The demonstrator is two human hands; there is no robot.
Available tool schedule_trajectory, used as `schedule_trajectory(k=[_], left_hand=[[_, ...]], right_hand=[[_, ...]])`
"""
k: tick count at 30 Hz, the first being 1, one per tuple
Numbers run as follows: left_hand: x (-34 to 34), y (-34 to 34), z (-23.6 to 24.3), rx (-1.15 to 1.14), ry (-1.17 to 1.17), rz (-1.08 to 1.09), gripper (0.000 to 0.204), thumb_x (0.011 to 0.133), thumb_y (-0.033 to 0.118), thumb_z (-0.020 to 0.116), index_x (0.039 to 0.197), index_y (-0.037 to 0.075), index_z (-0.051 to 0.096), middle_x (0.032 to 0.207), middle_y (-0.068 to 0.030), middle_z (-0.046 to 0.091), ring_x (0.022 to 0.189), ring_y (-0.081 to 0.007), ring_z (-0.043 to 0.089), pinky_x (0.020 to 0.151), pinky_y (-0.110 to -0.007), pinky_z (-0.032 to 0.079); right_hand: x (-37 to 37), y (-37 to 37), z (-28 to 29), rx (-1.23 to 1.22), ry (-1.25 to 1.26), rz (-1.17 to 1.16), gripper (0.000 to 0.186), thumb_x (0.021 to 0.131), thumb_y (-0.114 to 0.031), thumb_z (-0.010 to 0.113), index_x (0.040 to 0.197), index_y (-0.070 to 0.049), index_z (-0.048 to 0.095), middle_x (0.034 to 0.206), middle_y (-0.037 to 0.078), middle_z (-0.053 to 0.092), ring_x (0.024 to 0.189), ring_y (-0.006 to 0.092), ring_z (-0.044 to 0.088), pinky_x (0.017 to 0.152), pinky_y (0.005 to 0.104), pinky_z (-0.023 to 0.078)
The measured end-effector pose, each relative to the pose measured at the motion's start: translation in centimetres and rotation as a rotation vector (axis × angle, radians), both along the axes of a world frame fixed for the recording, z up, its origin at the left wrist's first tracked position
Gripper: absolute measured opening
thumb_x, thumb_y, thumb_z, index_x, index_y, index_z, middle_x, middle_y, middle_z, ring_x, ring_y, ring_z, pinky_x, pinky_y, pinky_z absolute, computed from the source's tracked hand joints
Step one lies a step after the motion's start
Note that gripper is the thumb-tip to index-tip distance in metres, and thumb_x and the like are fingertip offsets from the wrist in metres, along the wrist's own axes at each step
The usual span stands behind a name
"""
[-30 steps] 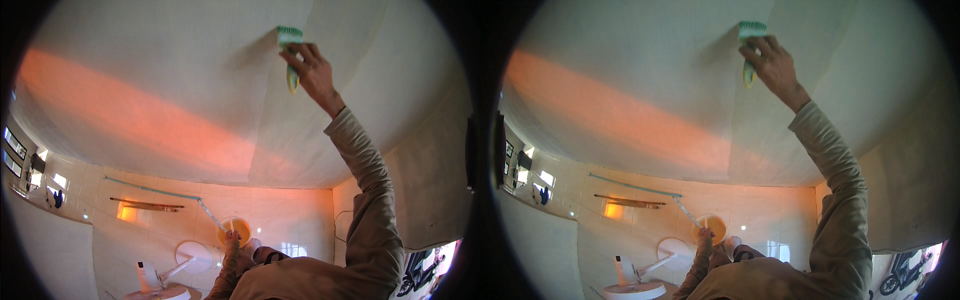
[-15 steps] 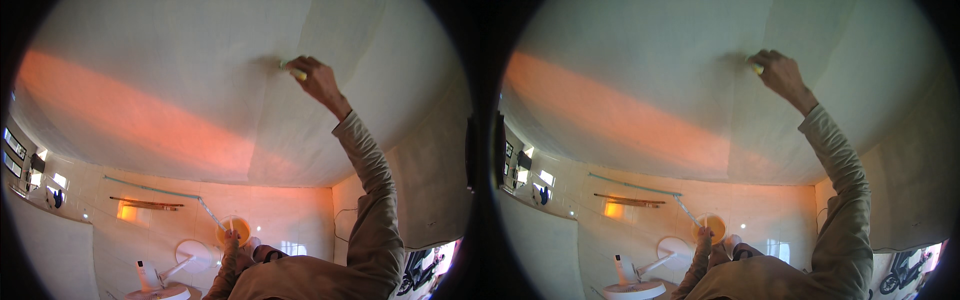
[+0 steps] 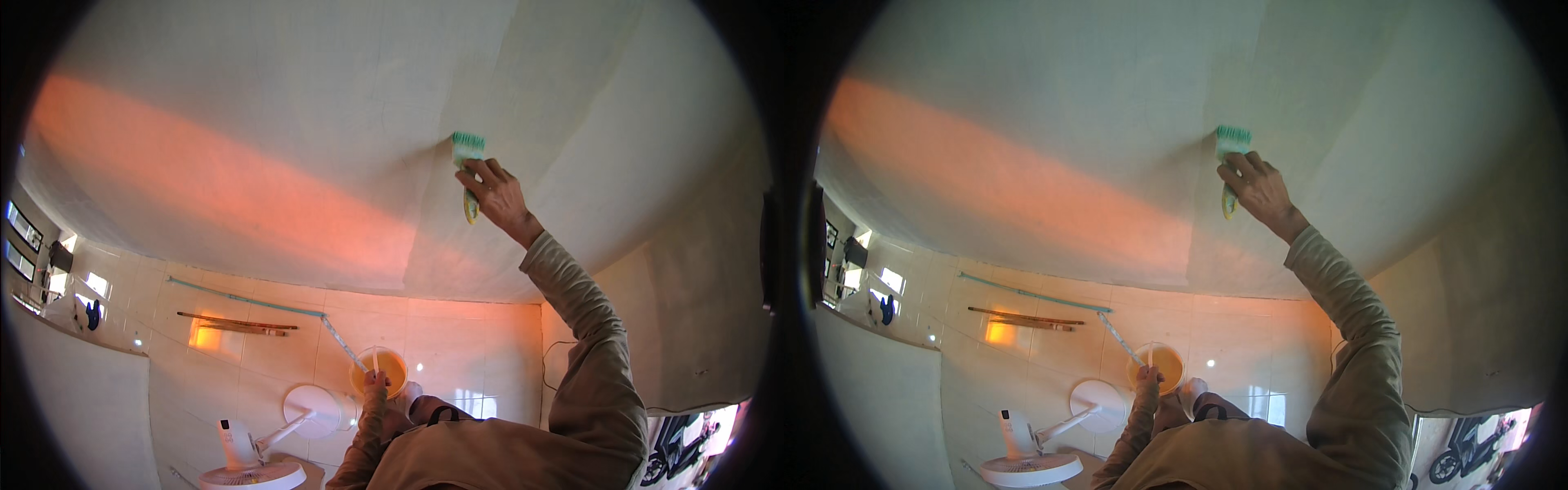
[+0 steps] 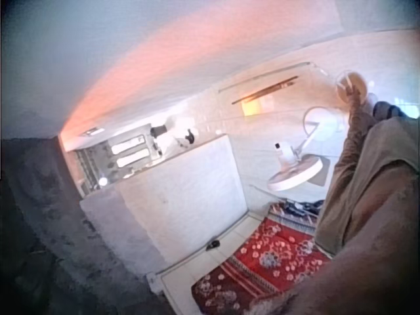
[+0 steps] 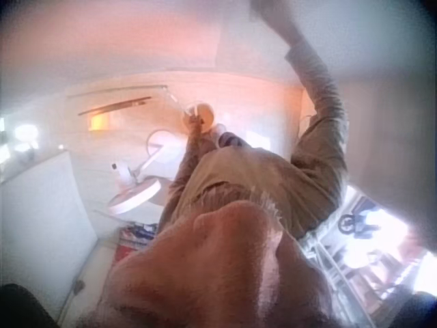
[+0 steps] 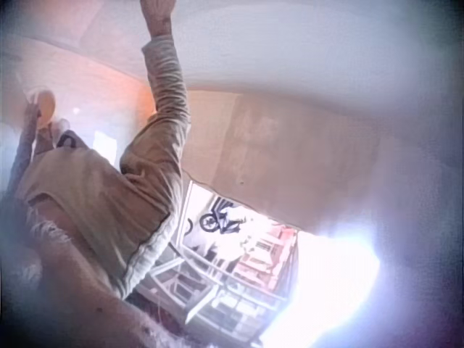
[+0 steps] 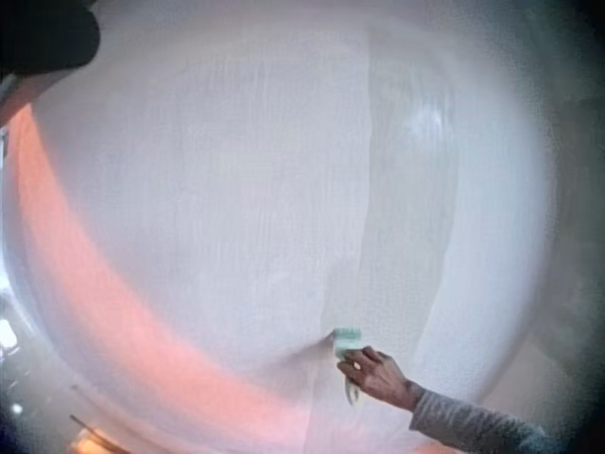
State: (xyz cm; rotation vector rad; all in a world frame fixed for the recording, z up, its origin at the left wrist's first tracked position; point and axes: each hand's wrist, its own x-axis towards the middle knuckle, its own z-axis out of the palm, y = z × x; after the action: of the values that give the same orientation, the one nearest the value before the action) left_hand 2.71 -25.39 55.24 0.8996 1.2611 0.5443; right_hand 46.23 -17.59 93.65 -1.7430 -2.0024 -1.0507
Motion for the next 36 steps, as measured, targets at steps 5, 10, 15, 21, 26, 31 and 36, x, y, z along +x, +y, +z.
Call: schedule_trajectory(k=[5,10,15,21,26,31,36], left_hand=[[-0.4,0.4,-0.6,0.004,0.033,-0.092,0.033,0.094,0.03,0.065,0.108,0.0,0.062,0.073,-0.0066,0.064,0.065,-0.0171,0.062,0.063,-0.032,0.052],[-0.7,0.2,-0.8,0.017,0.016,-0.081,0.037,0.095,0.033,0.063,0.109,-0.001,0.062,0.076,-0.0062,0.064,0.07,-0.0164,0.061,0.068,-0.032,0.05],[-0.9,0.0,-0.6,0.045,0.027,-0.09,0.037,0.095,0.033,0.063,0.109,-0.001,0.062,0.077,-0.0068,0.064,0.068,-0.016,0.06,0.066,-0.031,0.05],[-0.1,0.3,2.7,-0.027,0.04,-0.125,0.031,0.098,0.029,0.06,0.112,0.001,0.062,0.083,-0.006,0.063,0.075,-0.0156,0.059,0.069,-0.031,0.049],[-1.1,-0.1,0.6,-0.012,0.057,-0.094,0.03,0.098,0.028,0.062,0.11,0.0,0.061,0.08,-0.0052,0.062,0.072,-0.0145,0.059,0.066,-0.03,0.048],[-0.9,-0.5,2.1,-0.044,0.077,-0.097,0.026,0.099,0.025,0.061,0.106,0.001,0.061,0.083,-0.0055,0.062,0.076,-0.0148,0.058,0.071,-0.031,0.049],[-1.6,-0.9,1.2,-0.024,0.046,-0.053,0.026,0.1,0.024,0.063,0.111,0.0,0.06,0.078,-0.0039,0.06,0.07,-0.0123,0.058,0.066,-0.028,0.049]], right_hand=[[-0.1,0.2,2.0,-0.047,0.141,0.016,0.033,0.076,-0.002,0.072,0.107,-0.014,0.071,0.106,0.002,0.068,0.092,0.0229,0.068,0.069,0.0359,0.06],[-0.5,0.4,12.5,0.143,0.097,-0.034,0.028,0.083,-0.004,0.075,0.109,-0.014,0.073,0.113,0.001,0.071,0.099,0.0236,0.069,0.075,0.036,0.06],[-0.2,0.4,13.1,0.347,-0.078,-0.009,0.038,0.075,-0.004,0.075,0.11,-0.017,0.072,0.116,-0.001,0.067,0.098,0.024,0.065,0.072,0.0371,0.059],[0.2,0.1,0.8,0.134,0.023,-0.068,0.034,0.072,-0.006,0.076,0.105,-0.015,0.068,0.124,0.006,0.06,0.112,0.031,0.059,0.084,0.0416,0.056],[-0.8,0.3,-8.2,0.003,0.182,-0.067,0.039,0.072,-0.007,0.078,0.107,-0.014,0.065,0.127,0.008,0.056,0.116,0.0327,0.057,0.089,0.0474,0.055],[-1.1,1.1,-14.4,-0.057,0.267,-0.08,0.037,0.073,-0.007,0.079,0.107,-0.014,0.065,0.127,0.007,0.054,0.117,0.0338,0.056,0.091,0.0489,0.054],[-1.5,1.8,-19.5,-0.094,0.315,-0.099,0.037,0.072,-0.007,0.078,0.105,-0.014,0.063,0.125,0.007,0.054,0.117,0.0336,0.055,0.092,0.0489,0.054]])
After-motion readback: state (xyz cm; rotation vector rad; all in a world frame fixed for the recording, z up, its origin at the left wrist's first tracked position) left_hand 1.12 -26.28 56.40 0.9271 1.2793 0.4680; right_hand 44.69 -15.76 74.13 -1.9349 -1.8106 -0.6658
